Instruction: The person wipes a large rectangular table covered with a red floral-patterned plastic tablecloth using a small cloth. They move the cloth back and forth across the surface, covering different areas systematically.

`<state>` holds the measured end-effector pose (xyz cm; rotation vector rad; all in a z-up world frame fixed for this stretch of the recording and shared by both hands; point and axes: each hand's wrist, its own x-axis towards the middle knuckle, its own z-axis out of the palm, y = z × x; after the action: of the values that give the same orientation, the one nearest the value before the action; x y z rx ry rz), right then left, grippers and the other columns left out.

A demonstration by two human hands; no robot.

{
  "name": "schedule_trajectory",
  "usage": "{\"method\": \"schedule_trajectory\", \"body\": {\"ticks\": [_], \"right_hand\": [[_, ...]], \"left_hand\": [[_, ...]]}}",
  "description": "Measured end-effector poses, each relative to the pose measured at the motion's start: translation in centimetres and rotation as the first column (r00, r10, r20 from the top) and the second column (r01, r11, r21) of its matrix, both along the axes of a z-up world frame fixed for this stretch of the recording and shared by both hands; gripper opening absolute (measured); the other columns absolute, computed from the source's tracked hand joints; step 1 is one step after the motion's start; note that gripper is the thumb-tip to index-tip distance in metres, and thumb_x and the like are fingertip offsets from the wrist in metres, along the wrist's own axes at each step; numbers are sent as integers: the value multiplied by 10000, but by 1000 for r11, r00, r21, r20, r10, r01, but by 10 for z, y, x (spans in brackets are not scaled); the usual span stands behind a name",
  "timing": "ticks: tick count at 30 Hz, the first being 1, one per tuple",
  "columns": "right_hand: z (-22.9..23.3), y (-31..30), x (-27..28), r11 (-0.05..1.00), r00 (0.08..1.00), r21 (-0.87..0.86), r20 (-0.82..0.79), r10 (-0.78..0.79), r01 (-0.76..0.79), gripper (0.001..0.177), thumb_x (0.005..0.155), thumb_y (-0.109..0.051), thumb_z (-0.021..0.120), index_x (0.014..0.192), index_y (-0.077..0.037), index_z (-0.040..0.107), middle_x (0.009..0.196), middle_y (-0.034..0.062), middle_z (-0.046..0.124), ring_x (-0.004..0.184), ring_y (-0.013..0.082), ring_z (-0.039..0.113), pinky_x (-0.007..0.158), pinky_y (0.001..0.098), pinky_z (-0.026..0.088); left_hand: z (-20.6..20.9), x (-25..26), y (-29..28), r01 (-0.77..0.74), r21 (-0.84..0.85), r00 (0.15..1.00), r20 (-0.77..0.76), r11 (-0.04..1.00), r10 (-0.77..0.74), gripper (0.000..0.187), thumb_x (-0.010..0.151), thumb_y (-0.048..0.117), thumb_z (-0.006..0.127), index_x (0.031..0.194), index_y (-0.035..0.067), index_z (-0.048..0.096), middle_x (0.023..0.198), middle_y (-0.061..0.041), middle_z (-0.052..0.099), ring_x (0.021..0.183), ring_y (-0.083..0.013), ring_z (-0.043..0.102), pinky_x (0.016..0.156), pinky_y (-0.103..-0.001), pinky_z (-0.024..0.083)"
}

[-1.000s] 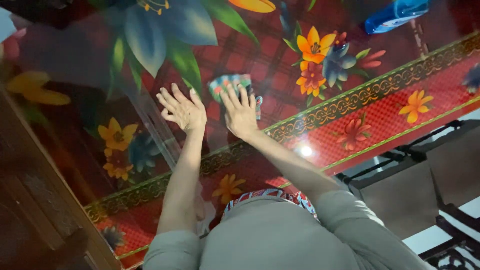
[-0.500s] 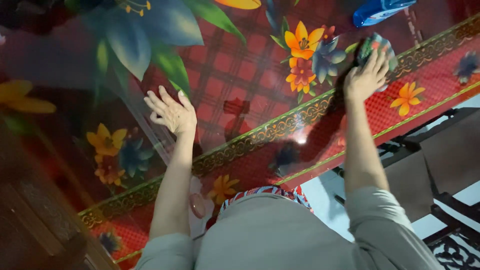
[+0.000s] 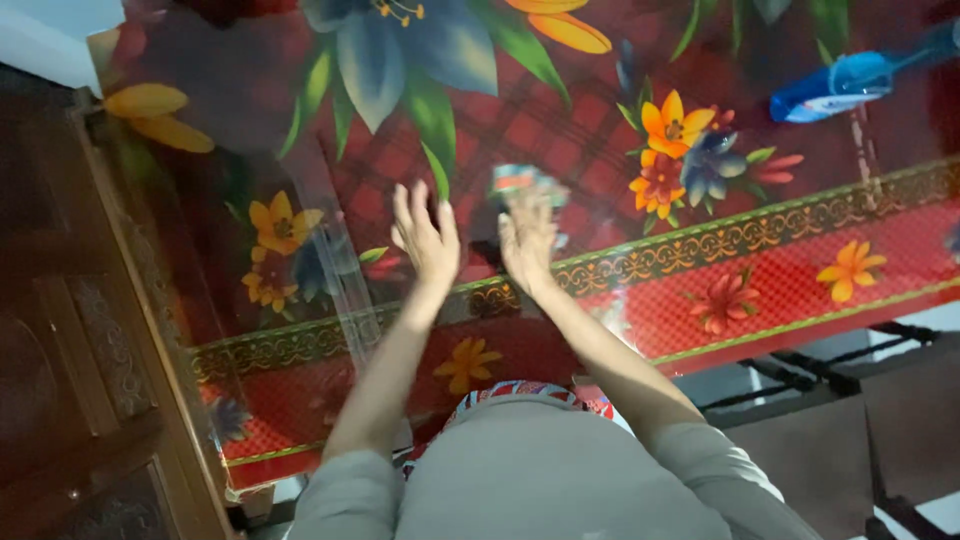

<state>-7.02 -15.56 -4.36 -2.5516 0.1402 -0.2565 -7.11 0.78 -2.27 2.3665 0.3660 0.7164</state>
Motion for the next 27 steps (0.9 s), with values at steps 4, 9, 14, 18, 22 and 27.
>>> {"method": "schedule_trajectory", "body": {"ticks": [4,9,14,18,22,27], "right_hand": [[28,-18,35,658,965,708,147,216,-256,271,1055,-245,630,1213,-52,734,1261,203,702,1298,376,590,1133,495,432],[-28,-134,150,981,816,-130,545,191,-143,223,992,-167,710,1208,-155,761,1214,152,719,1157,392,638,969,511,472],[-13,-129,162,886,960,-425,272,-72,187,371,968,-460,717,1246,-227,637,1330,38,566,1214,340,532,879,499,440],[-6,-130,160,903,986,-410,156,-65,125,388,1033,-478,643,1309,-211,589,1364,44,515,1264,373,475,940,525,381],[-3,-132,158,908,987,-404,152,-54,112,388,1051,-439,624,1317,-160,581,1378,115,511,1261,407,468,949,541,373],[4,-133,155,901,989,-426,148,-18,80,376,1075,-454,598,1305,-158,576,1374,107,508,1225,401,491,914,539,401]], "left_hand": [[6,-39,-28,172,109,967,-209,979,-147,654,1002,427,642,1566,191,410,1643,-222,286,1532,-460,229,1049,-670,283],[20,13,-57,264,240,928,-326,934,-178,726,990,472,618,1594,163,360,1632,-294,302,1549,-521,148,1049,-614,227],[20,126,-103,347,335,922,-294,876,-253,833,938,521,685,1613,214,308,1654,-260,275,1549,-555,187,1050,-586,340],[1,201,-145,321,343,939,-239,883,-249,858,907,494,735,1606,223,317,1659,-256,287,1565,-560,224,1063,-568,364],[-15,223,-146,397,405,892,-381,824,-243,791,1024,484,628,1664,331,188,1750,-182,131,1633,-479,51,1158,-534,274],[13,205,-73,414,331,869,-423,848,-259,709,1009,379,609,1629,376,264,1719,-131,219,1596,-422,188,1128,-566,306]]}}
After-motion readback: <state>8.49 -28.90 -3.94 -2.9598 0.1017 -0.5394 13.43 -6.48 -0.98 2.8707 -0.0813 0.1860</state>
